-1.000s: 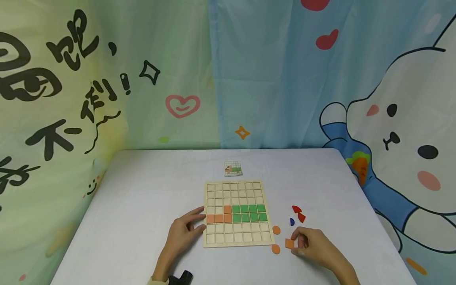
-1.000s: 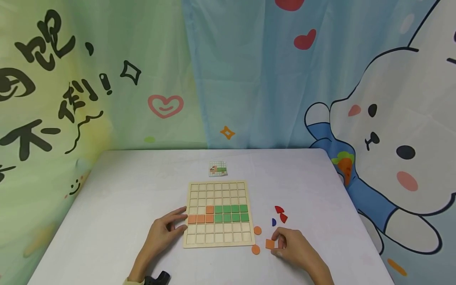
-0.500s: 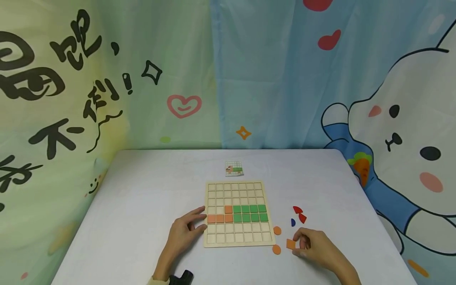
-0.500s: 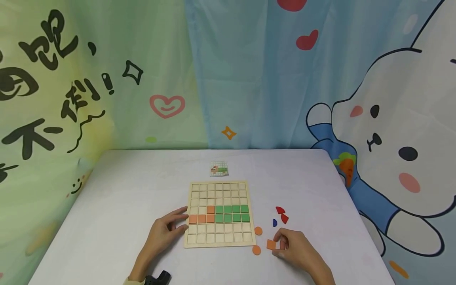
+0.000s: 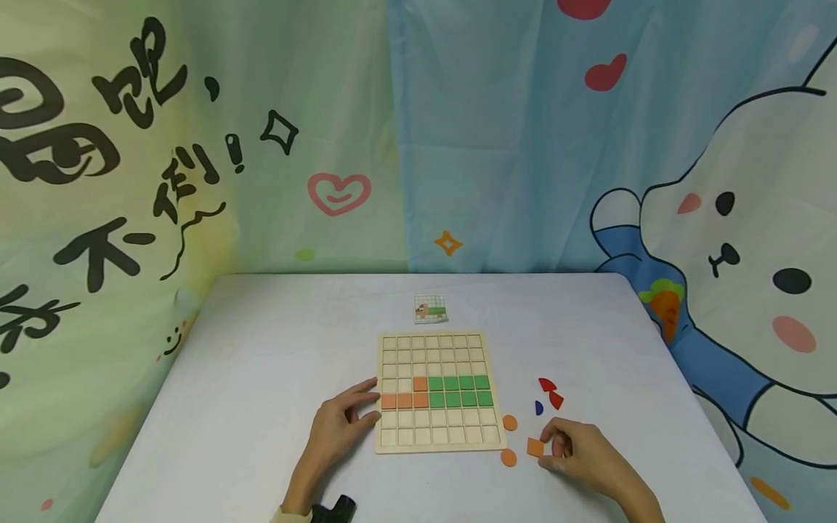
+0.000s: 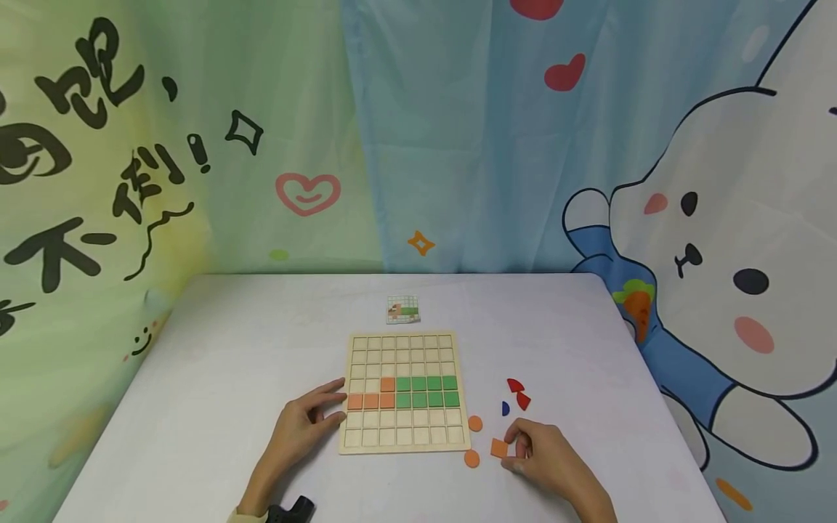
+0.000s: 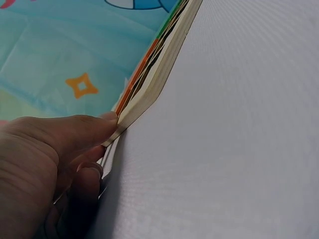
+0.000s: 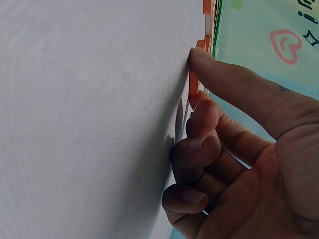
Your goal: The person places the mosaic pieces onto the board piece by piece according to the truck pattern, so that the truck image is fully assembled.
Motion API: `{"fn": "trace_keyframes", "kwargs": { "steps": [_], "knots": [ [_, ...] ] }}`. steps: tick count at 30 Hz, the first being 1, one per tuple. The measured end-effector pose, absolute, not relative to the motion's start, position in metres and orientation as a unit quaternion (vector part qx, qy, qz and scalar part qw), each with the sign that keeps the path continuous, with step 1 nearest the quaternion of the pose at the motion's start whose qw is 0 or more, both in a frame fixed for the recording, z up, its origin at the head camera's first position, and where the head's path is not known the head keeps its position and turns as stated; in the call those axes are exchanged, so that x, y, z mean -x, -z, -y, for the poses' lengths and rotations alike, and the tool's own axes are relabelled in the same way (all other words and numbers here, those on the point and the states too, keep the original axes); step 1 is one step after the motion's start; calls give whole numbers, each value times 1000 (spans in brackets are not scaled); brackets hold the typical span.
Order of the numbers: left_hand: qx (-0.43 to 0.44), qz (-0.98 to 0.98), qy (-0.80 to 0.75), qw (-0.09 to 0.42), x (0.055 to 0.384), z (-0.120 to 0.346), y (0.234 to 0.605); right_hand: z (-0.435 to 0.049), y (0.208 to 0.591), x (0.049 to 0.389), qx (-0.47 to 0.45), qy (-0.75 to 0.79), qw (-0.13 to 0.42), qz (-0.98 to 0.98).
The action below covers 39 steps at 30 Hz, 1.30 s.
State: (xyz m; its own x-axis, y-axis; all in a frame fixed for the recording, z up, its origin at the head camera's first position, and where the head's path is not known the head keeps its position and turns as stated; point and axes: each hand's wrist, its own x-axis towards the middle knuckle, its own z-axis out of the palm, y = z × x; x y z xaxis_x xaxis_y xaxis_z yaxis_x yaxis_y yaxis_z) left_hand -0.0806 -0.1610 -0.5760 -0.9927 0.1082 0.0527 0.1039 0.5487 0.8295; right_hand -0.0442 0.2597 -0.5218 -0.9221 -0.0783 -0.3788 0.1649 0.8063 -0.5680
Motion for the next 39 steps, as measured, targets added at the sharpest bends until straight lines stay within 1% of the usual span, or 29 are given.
{"fn": "trace_keyframes", "kwargs": {
  "steps": [15, 27, 39],
  "knots": [
    [-64, -879, -473, -12, 77, 161, 575, -258, 518, 44, -12, 308, 173, -935],
    [-66, -878, -474, -16, 78, 161, 575, -251, 518, 52, 58, 346, 131, -927],
    [-60, -877, -477, -8, 79, 161, 575, -233, 516, 63, 109, 379, 107, -913]
  ]
}}
